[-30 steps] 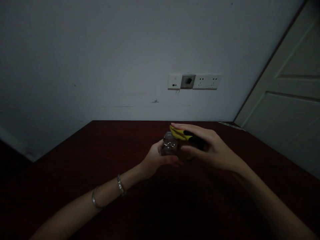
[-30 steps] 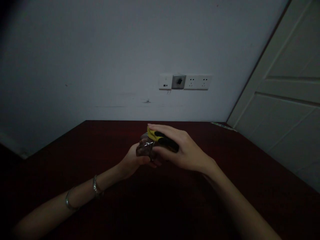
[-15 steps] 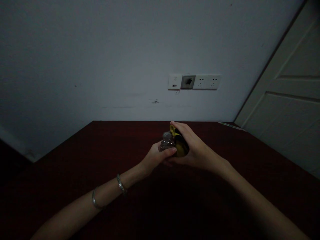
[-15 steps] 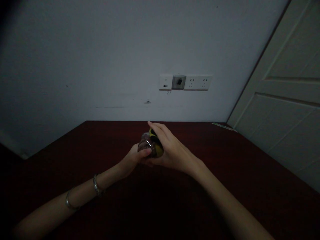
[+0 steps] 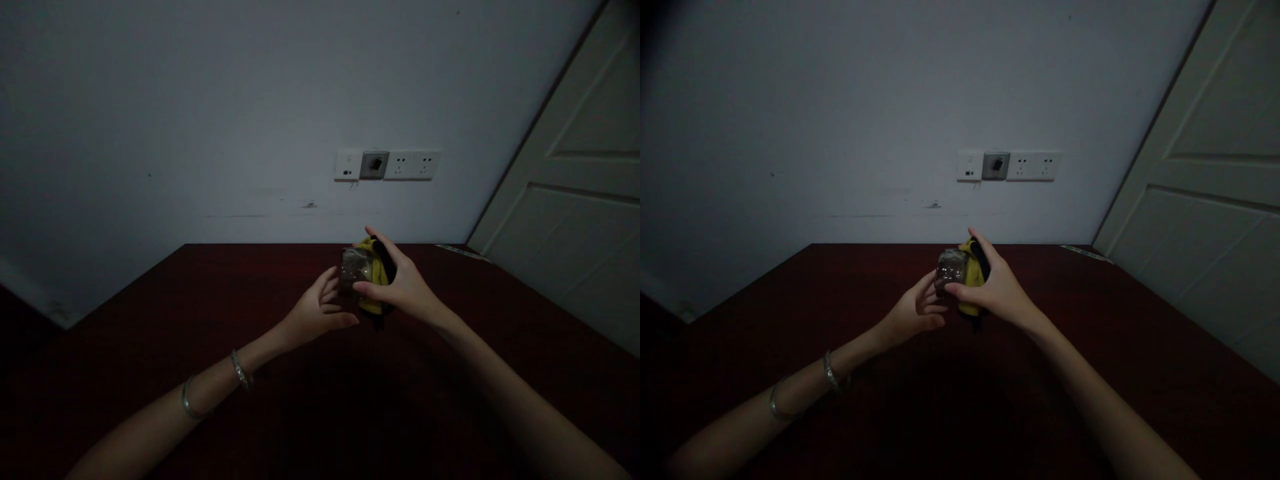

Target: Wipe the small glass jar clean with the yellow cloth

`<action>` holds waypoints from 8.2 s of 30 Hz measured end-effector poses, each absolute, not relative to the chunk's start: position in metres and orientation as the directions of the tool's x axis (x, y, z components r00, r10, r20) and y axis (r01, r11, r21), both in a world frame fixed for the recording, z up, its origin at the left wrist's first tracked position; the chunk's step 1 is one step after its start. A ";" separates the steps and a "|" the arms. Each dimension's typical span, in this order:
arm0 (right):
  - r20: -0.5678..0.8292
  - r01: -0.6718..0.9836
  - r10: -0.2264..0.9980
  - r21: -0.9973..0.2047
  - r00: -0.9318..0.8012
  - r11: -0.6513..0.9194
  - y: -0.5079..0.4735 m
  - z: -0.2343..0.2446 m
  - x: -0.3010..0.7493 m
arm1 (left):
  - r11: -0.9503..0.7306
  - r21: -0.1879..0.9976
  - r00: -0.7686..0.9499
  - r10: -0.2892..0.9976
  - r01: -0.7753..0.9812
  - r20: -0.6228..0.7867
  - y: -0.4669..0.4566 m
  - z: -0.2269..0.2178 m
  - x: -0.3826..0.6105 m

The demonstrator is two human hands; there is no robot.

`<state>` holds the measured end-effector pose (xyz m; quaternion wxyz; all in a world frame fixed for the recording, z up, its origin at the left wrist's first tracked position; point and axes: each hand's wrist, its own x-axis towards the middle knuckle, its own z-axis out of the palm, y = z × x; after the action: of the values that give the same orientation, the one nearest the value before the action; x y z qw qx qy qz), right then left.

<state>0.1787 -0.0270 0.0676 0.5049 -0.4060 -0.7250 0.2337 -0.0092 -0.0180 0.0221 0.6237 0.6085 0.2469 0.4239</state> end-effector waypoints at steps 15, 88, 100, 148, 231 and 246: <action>0.426 0.441 0.844 -0.721 -0.327 0.535 -0.044 0.077 0.170 | -0.224 0.926 0.429 0.836 -0.304 0.343 -0.026 0.022 -0.004; 0.616 0.487 0.543 -0.278 -0.571 0.828 -0.051 0.093 0.181 | -0.635 0.772 0.293 0.742 0.021 0.602 -0.014 -0.011 -0.008; 0.568 0.491 0.554 -0.278 -0.609 0.825 -0.064 0.113 0.187 | -0.599 0.800 0.313 0.765 0.028 0.562 -0.013 -0.017 -0.009; 0.734 0.505 0.480 -0.217 -0.481 0.836 -0.044 0.086 0.178 | -0.285 0.929 0.224 0.914 -0.234 0.337 -0.023 -0.004 0.002; 0.696 0.320 0.715 -0.663 -0.069 0.677 -0.029 0.070 0.179 | 0.117 0.915 0.559 0.819 -0.387 0.131 -0.021 0.027 -0.015; 0.777 0.372 0.580 -0.628 0.245 0.684 -0.050 0.094 0.173 | 0.353 0.866 0.749 0.661 -0.355 0.037 -0.009 0.066 -0.022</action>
<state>0.1733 -0.0501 0.0938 0.6859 -0.3901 -0.6096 0.0758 -0.0223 -0.0088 0.0656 0.8065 0.4734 0.1618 0.3151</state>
